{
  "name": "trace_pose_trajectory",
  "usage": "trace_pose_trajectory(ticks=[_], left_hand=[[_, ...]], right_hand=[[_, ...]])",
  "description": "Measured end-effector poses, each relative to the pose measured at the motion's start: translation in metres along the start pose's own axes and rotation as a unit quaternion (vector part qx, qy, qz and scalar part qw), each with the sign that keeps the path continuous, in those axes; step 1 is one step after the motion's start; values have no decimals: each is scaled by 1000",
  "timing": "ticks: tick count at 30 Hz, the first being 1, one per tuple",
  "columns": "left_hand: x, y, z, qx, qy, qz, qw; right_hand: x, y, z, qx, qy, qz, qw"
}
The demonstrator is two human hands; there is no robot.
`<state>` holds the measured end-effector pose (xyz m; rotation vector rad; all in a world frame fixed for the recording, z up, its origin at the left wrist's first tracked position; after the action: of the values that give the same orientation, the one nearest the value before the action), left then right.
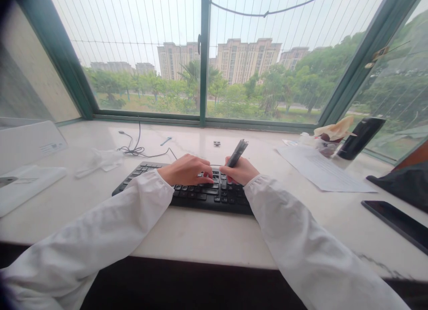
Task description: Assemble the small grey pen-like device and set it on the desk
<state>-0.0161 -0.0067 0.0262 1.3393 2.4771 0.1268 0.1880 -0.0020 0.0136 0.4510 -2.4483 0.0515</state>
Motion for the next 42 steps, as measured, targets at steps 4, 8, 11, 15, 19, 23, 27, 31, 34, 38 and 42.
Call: trace_pose_trajectory(ticks=[4, 8, 11, 15, 19, 23, 27, 31, 34, 38, 42], left_hand=[[1, 0, 1, -13, 12, 20, 1000], [1, -1, 1, -22, 32, 42, 998], [1, -1, 1, -26, 37, 51, 998], [2, -1, 1, -28, 44, 57, 997], [3, -1, 3, -27, 50, 60, 997], [4, -1, 3, -26, 54, 61, 996], [4, -1, 3, -22, 54, 57, 997], [3, -1, 3, -24, 56, 51, 997], [4, -1, 4, -23, 53, 49, 997], [3, -1, 3, -19, 51, 50, 997], [0, -1, 1, -15, 55, 50, 997]], right_hand=[[-1, 1, 3, 10, 17, 4, 1000], [-2, 2, 5, 22, 43, -7, 999], [-1, 1, 6, 15, 51, -16, 998], [2, -1, 7, 0, 38, -17, 999], [4, -1, 9, -20, 6, 4, 1000], [4, 0, 13, -30, 2, 46, 999], [4, 2, 13, -30, -15, 68, 997], [6, 3, 10, -39, -93, 67, 993], [9, 2, 7, -47, -144, 50, 987], [12, -2, 5, -53, -167, 24, 984], [16, -7, 1, -43, -168, 3, 985]])
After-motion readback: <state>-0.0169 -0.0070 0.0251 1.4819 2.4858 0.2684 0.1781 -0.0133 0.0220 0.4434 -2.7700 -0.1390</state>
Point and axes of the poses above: each hand's wrist, its own y-axis towards the middle knuckle, its own z-axis out of the palm, x = y × z, the point moved 1 cm from there along y, towards the middle knuckle, and after that the axes turned 13 degrees about -y, right-handed, at the moved point
